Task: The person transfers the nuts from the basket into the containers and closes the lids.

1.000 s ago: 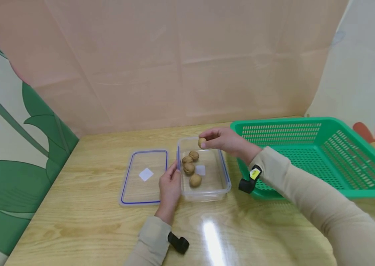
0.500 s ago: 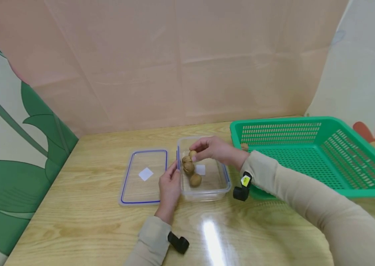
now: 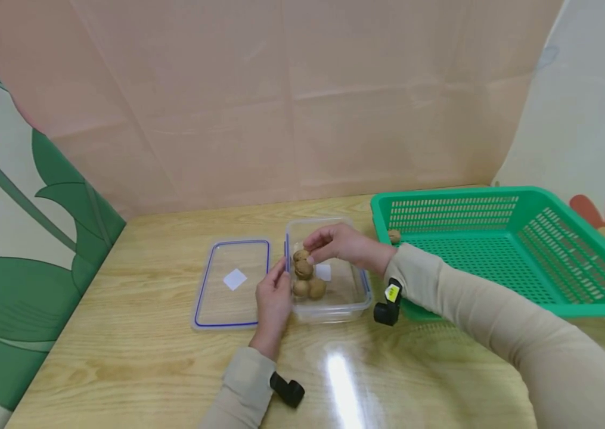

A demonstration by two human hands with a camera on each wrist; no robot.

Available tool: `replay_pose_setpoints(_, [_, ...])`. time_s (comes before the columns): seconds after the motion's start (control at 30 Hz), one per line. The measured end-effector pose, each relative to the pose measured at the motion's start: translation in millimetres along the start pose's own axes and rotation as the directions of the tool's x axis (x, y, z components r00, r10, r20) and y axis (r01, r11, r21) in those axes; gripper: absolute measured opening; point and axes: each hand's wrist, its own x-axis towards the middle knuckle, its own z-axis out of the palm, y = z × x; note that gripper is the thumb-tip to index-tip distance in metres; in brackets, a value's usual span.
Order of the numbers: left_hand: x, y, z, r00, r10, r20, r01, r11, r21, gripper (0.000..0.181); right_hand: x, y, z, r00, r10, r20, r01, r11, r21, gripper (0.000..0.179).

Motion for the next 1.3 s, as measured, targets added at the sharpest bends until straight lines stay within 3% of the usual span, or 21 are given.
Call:
replay_pose_setpoints(0.4, [2.0,-0.7,-0.1,0.999,-0.041,0.013,0.042,0.999,-0.025,0.034,-6.4,-1,-25,0.996,-0.056,-0.068,0.056,0.998,-0.003,0.034])
replay_pose_setpoints(0.63, [2.6,-0.7,-0.2,0.998,-0.06,0.017,0.061,0.998,-0.034,0.035,-15.0,3,-45,0.993,-0.079,-0.091,0.079,0.997,0.004,0.04])
replay_pose_setpoints(1.3, [0.8,0.3,1.0,0.996,-0.086,0.021,0.087,0.996,-0.036,0.036,-50.0,24,-107,0.964,-0.063,-0.258,0.057,0.998,-0.032,0.05])
